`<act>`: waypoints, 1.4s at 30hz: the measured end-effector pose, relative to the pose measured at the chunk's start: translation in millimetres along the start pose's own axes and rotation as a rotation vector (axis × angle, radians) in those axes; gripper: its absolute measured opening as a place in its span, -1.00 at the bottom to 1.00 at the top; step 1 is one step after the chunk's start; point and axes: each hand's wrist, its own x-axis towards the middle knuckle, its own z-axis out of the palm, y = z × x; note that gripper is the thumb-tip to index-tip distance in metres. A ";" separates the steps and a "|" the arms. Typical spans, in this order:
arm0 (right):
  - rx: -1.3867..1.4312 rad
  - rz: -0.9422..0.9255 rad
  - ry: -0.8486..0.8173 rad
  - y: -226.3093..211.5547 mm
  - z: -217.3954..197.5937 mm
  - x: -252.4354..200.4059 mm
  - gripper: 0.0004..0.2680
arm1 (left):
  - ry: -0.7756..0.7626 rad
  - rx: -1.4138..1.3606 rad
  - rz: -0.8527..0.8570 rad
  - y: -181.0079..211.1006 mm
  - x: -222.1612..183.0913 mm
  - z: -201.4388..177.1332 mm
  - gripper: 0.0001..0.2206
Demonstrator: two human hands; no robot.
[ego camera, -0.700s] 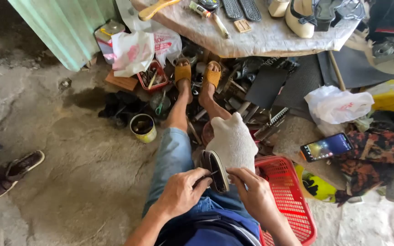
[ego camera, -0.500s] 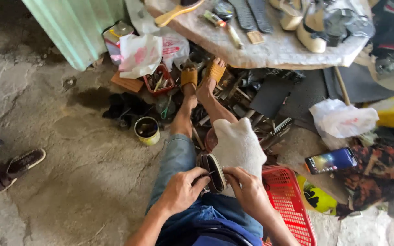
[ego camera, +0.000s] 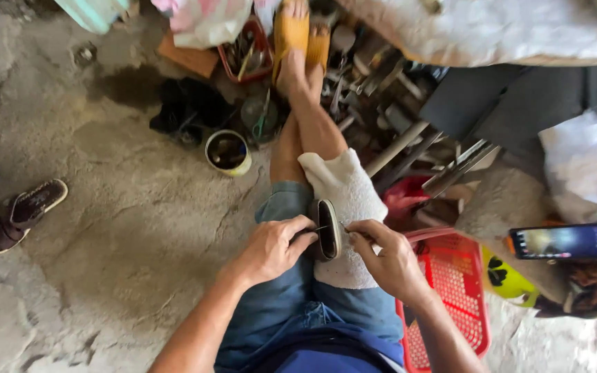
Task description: Hand-stitching the sole and straps of a leather sandal using a repair tool and thread.
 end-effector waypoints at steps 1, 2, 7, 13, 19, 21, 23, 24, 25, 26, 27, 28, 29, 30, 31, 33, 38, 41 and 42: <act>0.012 0.024 -0.014 -1.3 0.1 3.0 -0.89 | -0.018 -0.004 -0.024 5.1 -1.6 -7.1 -0.83; -0.023 -0.035 -0.015 -2.1 -1.3 5.9 -0.87 | -0.066 0.119 -0.017 10.9 -0.3 -13.8 -0.84; -0.024 -0.090 -0.166 -7.0 -9.1 5.9 -0.81 | -0.200 0.348 0.045 8.1 2.5 1.8 -0.97; -0.078 -0.283 -0.263 -2.7 -13.9 13.2 -0.53 | -0.240 0.156 -0.042 1.2 7.8 4.5 -0.78; -0.171 -0.493 -0.295 -2.3 -11.5 31.9 -0.62 | -0.100 0.387 0.071 -27.8 2.0 12.7 -0.69; -0.120 -0.495 -0.320 -3.2 -9.2 35.8 -0.63 | 0.021 0.413 0.108 -32.1 0.0 13.0 -0.67; -0.100 -0.495 -0.313 -3.0 -5.4 35.4 -0.63 | 0.076 0.474 0.070 -40.2 -6.8 16.6 -0.64; -0.087 -0.508 -0.315 -2.9 -4.2 36.6 -0.62 | 0.146 0.531 0.029 -44.0 -9.8 18.6 -0.60; -0.084 -0.505 -0.312 -1.2 -0.9 34.9 -0.62 | 0.142 0.534 0.030 -53.1 -15.0 15.7 -0.60; -0.068 -0.491 -0.310 0.0 3.3 33.4 -0.62 | 0.063 0.518 -0.095 -62.1 -21.3 11.8 -0.62; -0.052 -0.477 -0.309 1.2 7.4 31.9 -0.61 | -0.017 0.501 -0.220 -71.0 -27.8 8.0 -0.63; -0.050 -0.467 -0.301 2.5 8.9 28.1 -0.61 | -0.028 0.504 -0.214 -71.5 -31.0 6.0 -0.63; -0.085 -0.373 -0.299 3.4 10.9 24.2 -0.53 | 0.011 0.501 -0.252 -72.2 -34.5 3.8 -0.60; -0.115 -0.296 -0.312 4.3 12.9 21.3 -0.41 | 0.068 0.498 -0.305 -71.3 -42.4 3.0 -0.56; -0.108 -0.303 -0.318 4.2 10.3 20.9 -0.41 | 0.074 0.502 -0.315 -82.0 -57.9 -0.9 -0.56; -0.051 -0.359 -0.274 3.2 4.8 23.8 -0.42 | 0.157 0.462 -0.431 -105.4 -78.9 -15.2 -0.66; 0.017 -0.328 -0.278 22.6 -0.4 10.0 -0.76 | 0.201 0.439 -0.402 -132.0 -111.7 -8.6 -0.43; 0.077 -0.216 -0.327 22.0 -3.7 -4.9 -0.83 | 0.218 0.404 -0.356 -104.5 -88.7 2.3 -0.47; 0.151 -0.122 -0.358 18.8 -9.4 -11.9 -0.83 | 0.185 0.376 -0.371 -91.7 -78.6 6.9 -0.47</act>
